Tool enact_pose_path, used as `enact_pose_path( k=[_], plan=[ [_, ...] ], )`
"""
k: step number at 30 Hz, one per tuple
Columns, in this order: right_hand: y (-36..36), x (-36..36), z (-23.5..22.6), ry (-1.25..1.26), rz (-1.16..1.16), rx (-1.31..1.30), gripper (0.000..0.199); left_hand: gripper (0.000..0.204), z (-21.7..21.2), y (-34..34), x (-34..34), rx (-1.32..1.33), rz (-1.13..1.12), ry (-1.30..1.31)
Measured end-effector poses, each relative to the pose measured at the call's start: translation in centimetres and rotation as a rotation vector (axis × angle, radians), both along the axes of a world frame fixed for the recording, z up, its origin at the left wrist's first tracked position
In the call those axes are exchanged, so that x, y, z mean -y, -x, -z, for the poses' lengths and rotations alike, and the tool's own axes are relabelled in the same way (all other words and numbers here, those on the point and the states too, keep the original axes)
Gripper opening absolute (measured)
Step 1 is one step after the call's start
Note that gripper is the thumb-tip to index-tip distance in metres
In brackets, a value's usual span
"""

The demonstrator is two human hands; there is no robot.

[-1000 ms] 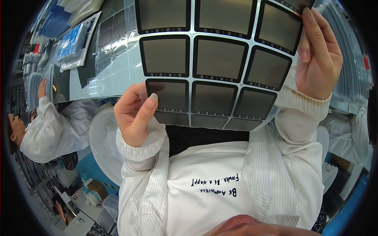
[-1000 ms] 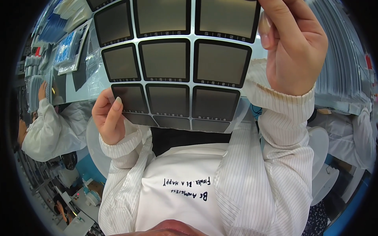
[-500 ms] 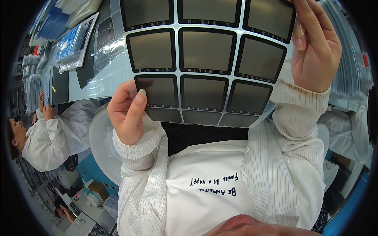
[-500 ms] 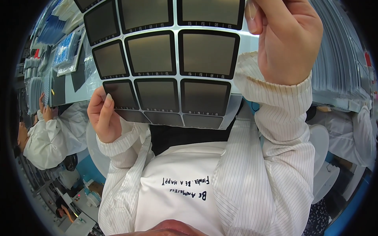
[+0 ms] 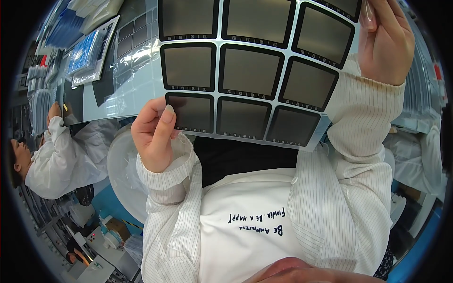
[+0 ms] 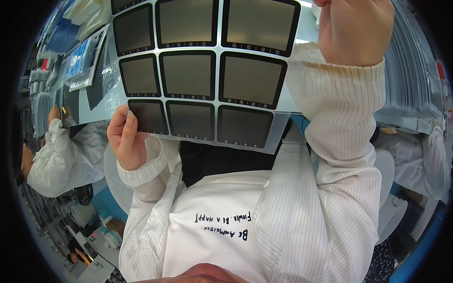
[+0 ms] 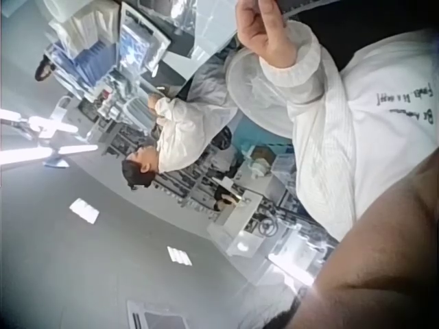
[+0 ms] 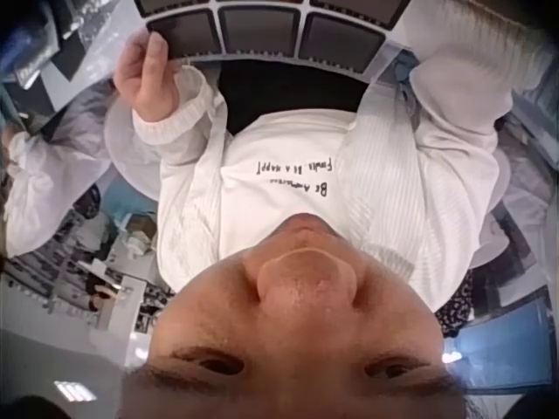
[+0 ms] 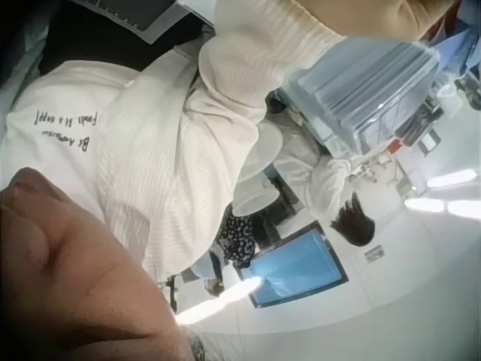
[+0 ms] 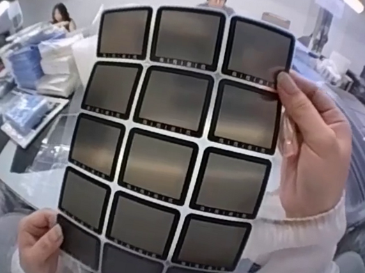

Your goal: Inspecting sheets of small rectangular components, wiping them with a cloth, and organizing them at a workstation.

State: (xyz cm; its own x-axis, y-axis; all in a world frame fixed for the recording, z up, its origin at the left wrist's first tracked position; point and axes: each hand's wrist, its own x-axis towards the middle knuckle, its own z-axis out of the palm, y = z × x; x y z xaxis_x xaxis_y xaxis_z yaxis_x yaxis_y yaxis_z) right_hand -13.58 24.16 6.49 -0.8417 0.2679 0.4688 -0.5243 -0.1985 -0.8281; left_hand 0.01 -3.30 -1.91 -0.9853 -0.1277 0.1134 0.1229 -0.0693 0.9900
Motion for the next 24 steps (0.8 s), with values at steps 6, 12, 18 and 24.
enact_pose_path(
  k=[6, 12, 18, 24],
  plan=[
    [0.05, -0.27, -0.34, -0.003, -0.005, -0.015, 0.012, 0.021, -0.33, -0.01, -0.03, 0.01, -0.008, 0.001],
    [-0.2, -0.24, -0.11, -0.012, 0.015, -0.01, 0.013, 0.021, -0.09, 0.04, 0.02, 0.013, -0.013, 0.013],
    [-0.26, -0.45, 0.14, -0.001, -0.009, -0.02, 0.014, 0.02, -0.11, -0.12, -0.16, 0.009, 0.018, -0.001],
    [-0.28, -0.35, 0.45, 0.029, 0.038, 0.012, 0.014, 0.015, -0.2, -0.32, -0.72, 0.008, 0.053, -0.037]
  ],
)
